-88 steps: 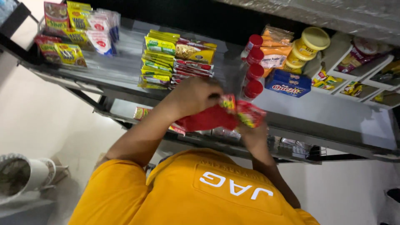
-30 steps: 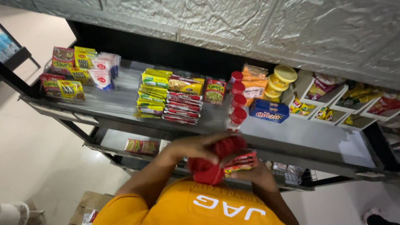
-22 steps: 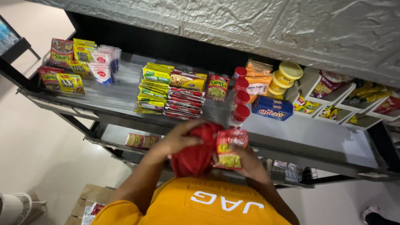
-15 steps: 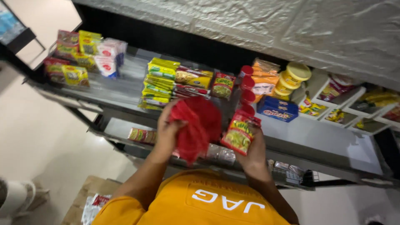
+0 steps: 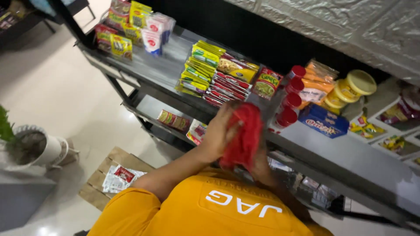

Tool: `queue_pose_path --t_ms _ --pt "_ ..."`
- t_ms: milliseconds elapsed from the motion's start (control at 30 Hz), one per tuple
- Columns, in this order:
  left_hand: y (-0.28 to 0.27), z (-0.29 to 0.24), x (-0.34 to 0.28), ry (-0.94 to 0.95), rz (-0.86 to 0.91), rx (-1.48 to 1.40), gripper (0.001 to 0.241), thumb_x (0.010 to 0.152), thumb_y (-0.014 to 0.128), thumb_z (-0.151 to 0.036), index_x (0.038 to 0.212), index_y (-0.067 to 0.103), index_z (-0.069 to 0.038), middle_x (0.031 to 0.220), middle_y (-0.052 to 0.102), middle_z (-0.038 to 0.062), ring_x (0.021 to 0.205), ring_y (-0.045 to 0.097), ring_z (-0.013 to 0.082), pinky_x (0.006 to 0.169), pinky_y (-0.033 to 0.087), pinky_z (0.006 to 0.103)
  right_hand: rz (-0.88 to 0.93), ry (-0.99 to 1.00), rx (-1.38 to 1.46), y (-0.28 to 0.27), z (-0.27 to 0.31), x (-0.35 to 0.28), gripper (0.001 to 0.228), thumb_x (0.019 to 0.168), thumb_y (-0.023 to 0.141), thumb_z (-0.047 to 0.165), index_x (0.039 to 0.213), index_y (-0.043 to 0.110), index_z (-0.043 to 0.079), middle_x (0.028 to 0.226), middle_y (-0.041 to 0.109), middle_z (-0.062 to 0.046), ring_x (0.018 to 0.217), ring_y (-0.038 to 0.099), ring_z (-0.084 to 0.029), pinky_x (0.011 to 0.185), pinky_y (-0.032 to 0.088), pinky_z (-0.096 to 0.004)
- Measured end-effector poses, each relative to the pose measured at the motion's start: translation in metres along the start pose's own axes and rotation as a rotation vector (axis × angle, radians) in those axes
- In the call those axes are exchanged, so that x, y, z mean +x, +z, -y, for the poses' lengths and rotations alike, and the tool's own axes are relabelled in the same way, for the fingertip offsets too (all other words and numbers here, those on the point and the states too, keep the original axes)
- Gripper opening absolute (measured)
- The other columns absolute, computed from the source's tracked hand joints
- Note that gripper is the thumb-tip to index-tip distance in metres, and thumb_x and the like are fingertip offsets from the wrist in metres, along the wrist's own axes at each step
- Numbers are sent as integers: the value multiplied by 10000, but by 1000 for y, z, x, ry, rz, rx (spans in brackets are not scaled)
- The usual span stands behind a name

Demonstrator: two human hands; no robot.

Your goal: Organizing and wiping down sauce packets and seasoning on a retail grocery shelf using a cloth.

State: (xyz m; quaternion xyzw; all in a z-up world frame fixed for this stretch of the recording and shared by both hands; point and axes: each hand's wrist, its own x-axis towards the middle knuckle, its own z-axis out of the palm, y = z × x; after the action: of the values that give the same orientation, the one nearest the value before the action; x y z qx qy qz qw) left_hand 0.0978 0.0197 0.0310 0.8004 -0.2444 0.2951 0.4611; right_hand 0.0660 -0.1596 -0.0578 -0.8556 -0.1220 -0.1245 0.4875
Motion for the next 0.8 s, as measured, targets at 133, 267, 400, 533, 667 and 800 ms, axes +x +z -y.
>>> queue_pose_path --t_ms 133,267,400,533,667,800 --pt "17 77 -30 -337 -94 -657 386 1076 472 -278 1364 566 -39 1290 630 247 1219 598 416 1086 424 522 89 -58 -84 -2 -19 4 417 833 720 44 1226 588 8 1177 689 -166 982 705 -252 870 583 -358" --pt "11 79 -43 -506 -130 -773 453 1024 535 -288 1401 550 -37 1353 618 223 1286 558 368 1186 344 510 198 -129 181 -6 -14 -7 646 784 680 -101 1379 449 4 1259 600 -173 1021 686 -213 881 598 -325" --pt "4 32 -49 -593 -74 -634 600 902 650 -376 1432 522 -126 1368 624 174 1309 559 352 1183 364 498 -68 -424 42 -4 23 6 611 799 795 94 1383 637 6 1162 571 -284 1127 651 -472 865 581 -478" --pt "7 -23 -62 -721 31 -459 869 720 825 -507 1478 480 -260 1390 634 100 1344 562 328 1178 396 479 -168 416 934 3 49 8 354 838 772 -25 1181 692 12 1017 720 -182 900 739 -315 857 618 -484" --pt "21 -17 -102 -626 -69 -336 423 859 802 -337 1248 680 -221 1198 739 21 1213 668 251 1053 509 412 -49 308 665 -4 3 -9 269 910 732 35 1177 700 13 1070 721 -166 985 666 -237 924 553 -433" --pt "27 -26 -113 -586 -153 -156 411 872 767 -363 1244 674 -213 1145 748 45 1150 693 289 1017 528 435 63 218 474 -11 -10 -21 219 964 701 80 1173 706 14 1110 722 -154 1049 610 -179 974 504 -395"
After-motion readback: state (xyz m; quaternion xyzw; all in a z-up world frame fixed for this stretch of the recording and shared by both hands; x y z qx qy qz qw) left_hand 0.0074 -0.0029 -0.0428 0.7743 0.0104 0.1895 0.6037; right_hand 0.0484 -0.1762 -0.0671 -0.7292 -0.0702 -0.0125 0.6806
